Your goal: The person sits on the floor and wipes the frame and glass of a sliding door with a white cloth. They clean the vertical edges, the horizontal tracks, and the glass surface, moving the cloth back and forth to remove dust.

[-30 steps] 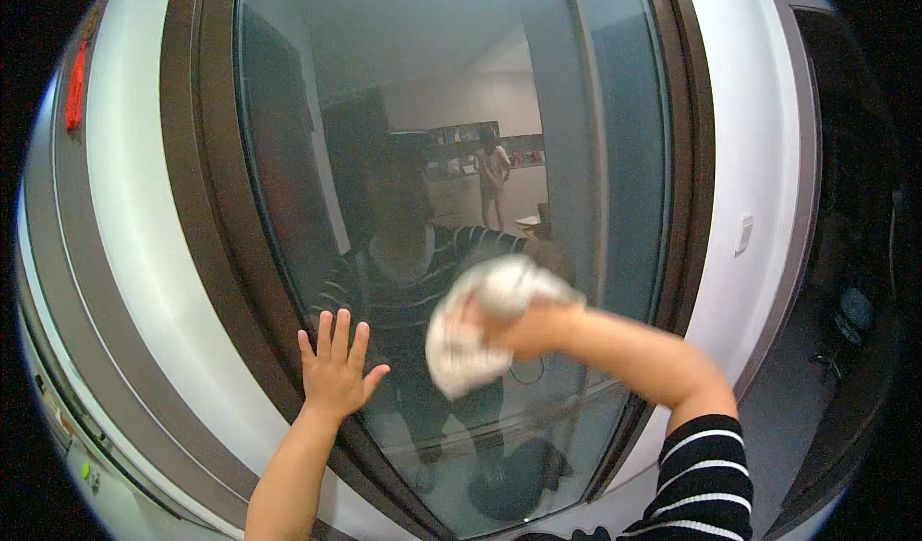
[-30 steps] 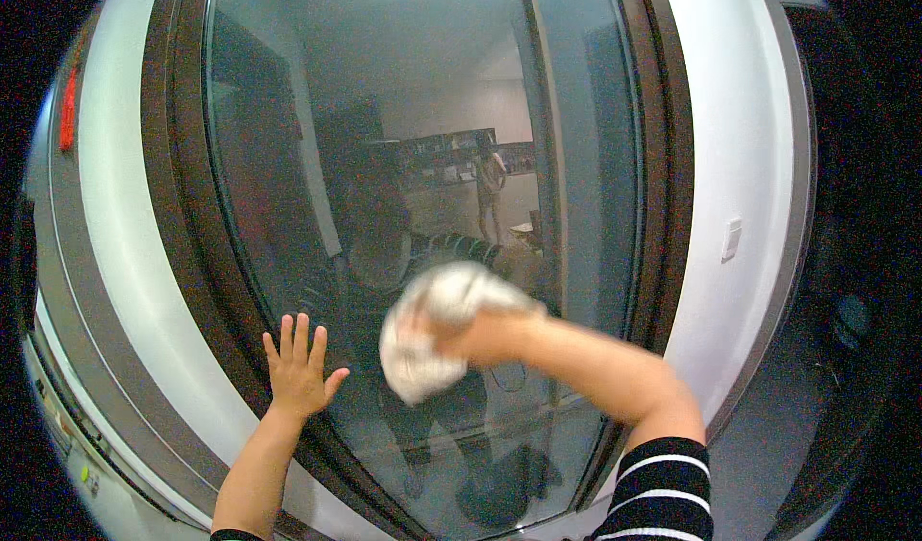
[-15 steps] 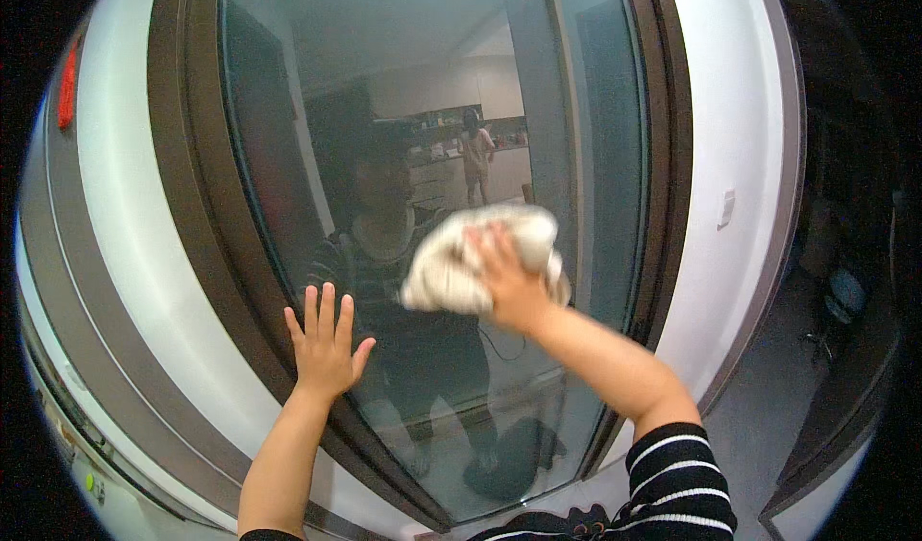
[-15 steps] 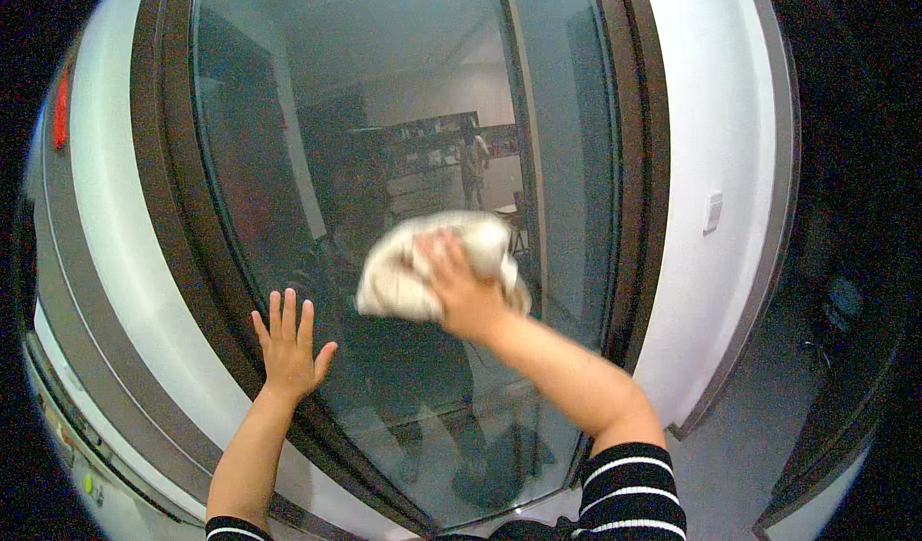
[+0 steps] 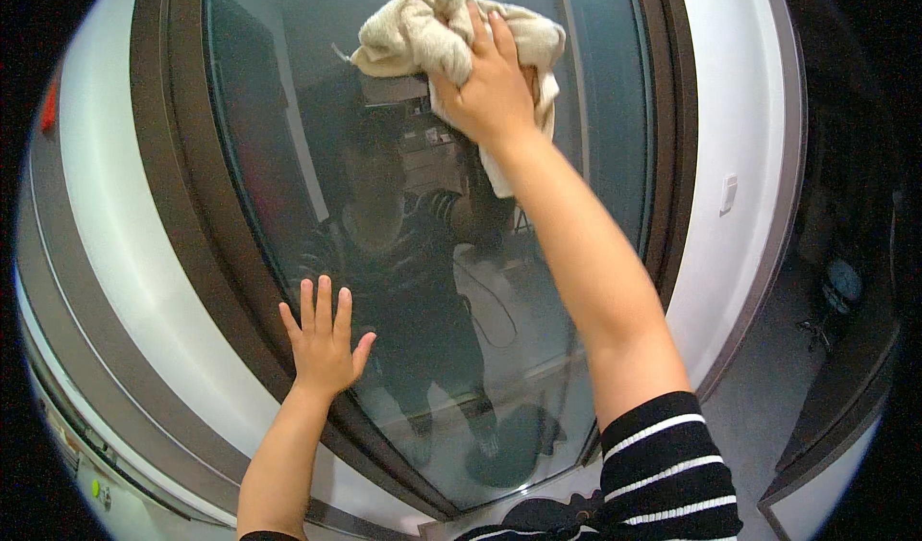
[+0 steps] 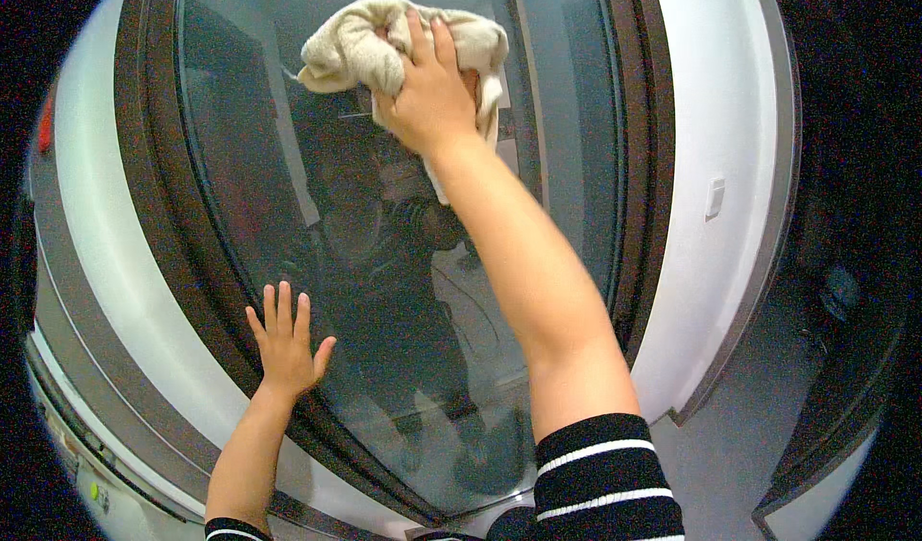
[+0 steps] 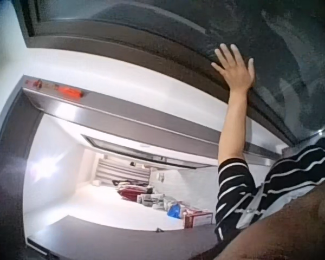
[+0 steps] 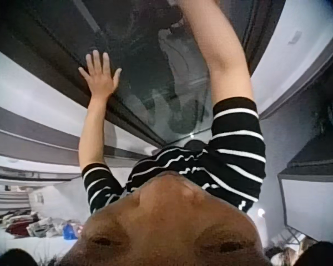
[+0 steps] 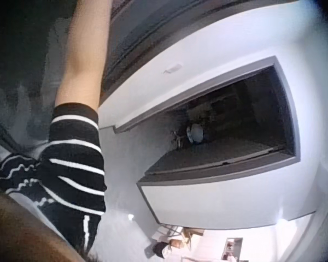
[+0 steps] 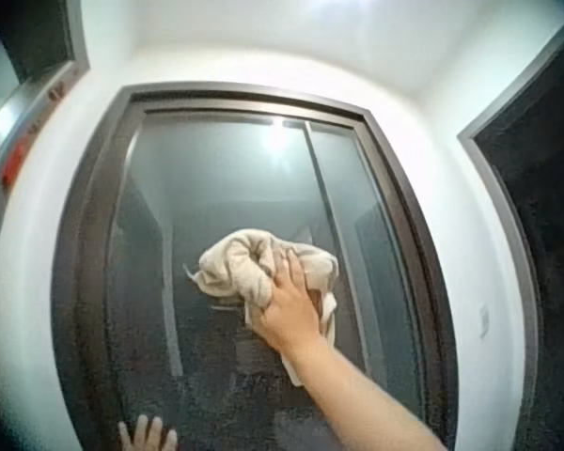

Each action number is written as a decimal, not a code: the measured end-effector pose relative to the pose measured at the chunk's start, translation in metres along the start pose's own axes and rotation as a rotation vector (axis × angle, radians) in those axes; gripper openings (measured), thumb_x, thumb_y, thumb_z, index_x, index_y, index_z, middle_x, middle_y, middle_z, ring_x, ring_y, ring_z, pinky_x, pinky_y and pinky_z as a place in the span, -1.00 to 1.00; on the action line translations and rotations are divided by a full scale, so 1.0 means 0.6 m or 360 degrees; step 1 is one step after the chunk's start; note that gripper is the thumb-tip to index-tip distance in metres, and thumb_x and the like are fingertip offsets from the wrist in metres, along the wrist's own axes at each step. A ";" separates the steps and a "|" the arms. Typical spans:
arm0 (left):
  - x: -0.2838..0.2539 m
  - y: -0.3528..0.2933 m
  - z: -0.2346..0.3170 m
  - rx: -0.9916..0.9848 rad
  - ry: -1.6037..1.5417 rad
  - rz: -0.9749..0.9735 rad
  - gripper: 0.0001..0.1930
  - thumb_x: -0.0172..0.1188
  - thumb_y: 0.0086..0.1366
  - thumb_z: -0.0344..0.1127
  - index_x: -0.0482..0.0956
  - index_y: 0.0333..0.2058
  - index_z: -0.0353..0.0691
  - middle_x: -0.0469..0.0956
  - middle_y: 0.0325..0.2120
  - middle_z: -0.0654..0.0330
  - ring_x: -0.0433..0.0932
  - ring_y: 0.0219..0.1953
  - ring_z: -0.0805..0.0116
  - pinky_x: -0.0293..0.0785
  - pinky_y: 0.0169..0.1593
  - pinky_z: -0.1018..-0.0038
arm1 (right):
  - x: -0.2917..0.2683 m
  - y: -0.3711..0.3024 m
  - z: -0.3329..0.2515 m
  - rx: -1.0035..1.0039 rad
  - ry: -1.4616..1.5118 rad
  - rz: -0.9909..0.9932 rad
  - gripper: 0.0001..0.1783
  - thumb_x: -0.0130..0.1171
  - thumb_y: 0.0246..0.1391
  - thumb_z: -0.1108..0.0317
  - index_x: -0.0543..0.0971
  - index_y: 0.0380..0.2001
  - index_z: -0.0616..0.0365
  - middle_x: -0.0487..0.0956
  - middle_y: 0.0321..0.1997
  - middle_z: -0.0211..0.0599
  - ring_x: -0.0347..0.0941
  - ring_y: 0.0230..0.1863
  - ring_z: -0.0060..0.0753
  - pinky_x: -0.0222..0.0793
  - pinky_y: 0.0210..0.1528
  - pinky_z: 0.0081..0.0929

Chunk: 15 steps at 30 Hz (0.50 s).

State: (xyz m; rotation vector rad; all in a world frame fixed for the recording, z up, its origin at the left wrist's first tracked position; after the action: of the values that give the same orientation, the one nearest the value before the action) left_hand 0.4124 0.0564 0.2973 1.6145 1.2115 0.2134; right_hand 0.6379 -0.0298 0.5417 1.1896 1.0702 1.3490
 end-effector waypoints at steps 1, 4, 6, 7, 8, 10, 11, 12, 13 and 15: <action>0.000 -0.004 -0.001 0.0008 0.0002 0.0010 -0.17 0.24 0.11 -0.02 0.08 0.28 -0.20 -0.07 0.34 -0.14 -0.13 0.38 -0.21 -0.38 0.29 -0.24 | -0.003 -0.030 -0.013 0.0010 0.0060 -0.0014 -0.41 0.14 0.05 0.07 0.38 0.19 -0.19 0.08 0.43 -0.24 -0.08 0.41 0.08 -0.05 0.37 -0.04; -0.002 -0.022 -0.017 0.0006 0.0059 0.0000 -0.15 0.25 0.10 0.00 0.09 0.28 -0.20 -0.06 0.34 -0.13 -0.13 0.38 -0.21 -0.38 0.29 -0.25 | 0.009 -0.218 -0.091 0.0008 0.0252 -0.0361 -0.31 0.18 -0.11 0.28 0.38 0.20 -0.22 -0.01 0.44 -0.06 -0.16 0.40 0.32 -0.11 0.38 0.09; 0.003 -0.021 -0.016 -0.0004 0.0068 -0.0011 -0.14 0.25 0.08 0.01 0.09 0.28 -0.20 -0.06 0.34 -0.13 -0.13 0.38 -0.21 -0.38 0.29 -0.25 | 0.025 -0.402 -0.122 0.0026 0.0374 -0.0738 -0.23 0.19 -0.13 0.30 0.30 0.26 -0.30 -0.08 0.47 -0.13 -0.26 0.43 0.31 -0.15 0.38 0.13; 0.006 -0.011 -0.006 0.0008 0.0046 0.0020 -0.14 0.25 0.08 0.01 0.09 0.28 -0.20 -0.06 0.34 -0.13 -0.13 0.38 -0.21 -0.38 0.29 -0.26 | 0.028 -0.518 -0.126 -0.0007 0.0315 -0.1046 -0.22 0.17 -0.12 0.35 0.29 0.26 -0.28 -0.08 0.47 -0.18 -0.25 0.43 0.28 -0.16 0.38 0.16; 0.009 -0.006 -0.001 0.0016 0.0043 0.0034 -0.14 0.25 0.08 0.02 0.09 0.28 -0.20 -0.06 0.34 -0.13 -0.13 0.38 -0.22 -0.38 0.29 -0.26 | 0.017 -0.611 -0.133 -0.0159 0.0265 -0.1189 -0.24 0.14 -0.13 0.36 0.31 0.25 -0.26 -0.04 0.47 -0.21 -0.17 0.43 0.20 -0.13 0.38 0.14; 0.016 -0.001 0.004 0.0021 0.0026 0.0040 -0.14 0.24 0.08 0.02 0.09 0.27 -0.20 -0.06 0.34 -0.13 -0.13 0.38 -0.22 -0.38 0.29 -0.26 | -0.012 -0.797 -0.149 -0.0478 0.0202 -0.1458 -0.28 0.09 -0.14 0.37 0.35 0.21 -0.23 0.02 0.45 -0.27 -0.03 0.42 0.02 -0.09 0.37 0.11; 0.017 -0.001 0.004 0.0017 0.0024 0.0029 -0.15 0.24 0.08 0.02 0.09 0.27 -0.20 -0.06 0.34 -0.14 -0.13 0.38 -0.22 -0.38 0.29 -0.26 | -0.027 -0.835 -0.141 -0.0625 0.0189 -0.1481 -0.30 0.07 -0.14 0.35 0.36 0.20 -0.26 0.07 0.44 -0.30 0.04 0.40 -0.07 -0.04 0.35 0.08; 0.017 -0.002 0.003 0.0012 0.0023 0.0005 -0.15 0.23 0.08 0.02 0.09 0.28 -0.20 -0.06 0.34 -0.14 -0.13 0.38 -0.23 -0.38 0.29 -0.27 | -0.049 -0.814 -0.124 -0.0731 0.0093 -0.1219 -0.29 0.06 -0.14 0.32 0.36 0.21 -0.29 0.11 0.43 -0.34 0.10 0.37 -0.14 -0.01 0.34 0.07; 0.018 -0.002 0.002 0.0005 0.0014 -0.0006 -0.15 0.23 0.08 0.02 0.09 0.27 -0.21 -0.07 0.34 -0.14 -0.14 0.38 -0.23 -0.37 0.29 -0.27 | -0.067 -0.786 -0.103 -0.0833 -0.0011 -0.0952 -0.29 0.05 -0.14 0.30 0.36 0.21 -0.32 0.15 0.42 -0.37 0.16 0.34 -0.22 0.03 0.32 0.05; 0.015 -0.012 -0.005 -0.0010 0.0039 -0.0045 -0.16 0.22 0.09 0.01 0.09 0.27 -0.22 -0.08 0.34 -0.15 -0.14 0.38 -0.23 -0.37 0.29 -0.27 | 0.001 -0.708 -0.054 -0.0943 -0.0111 -0.1602 -0.23 0.08 -0.15 0.24 0.31 0.26 -0.28 0.10 0.43 -0.37 0.09 0.36 -0.05 -0.03 0.37 0.00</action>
State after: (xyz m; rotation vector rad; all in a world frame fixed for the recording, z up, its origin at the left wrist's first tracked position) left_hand 0.4105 0.0650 0.2892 1.5923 1.2505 0.2190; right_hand 0.6583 0.0162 0.1188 0.1657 0.9115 0.7092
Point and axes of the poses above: each hand's wrist, its own y-axis towards the middle knuckle, its own x-axis out of the palm, z = x × y, the point moved 10 cm from there along y, towards the middle knuckle
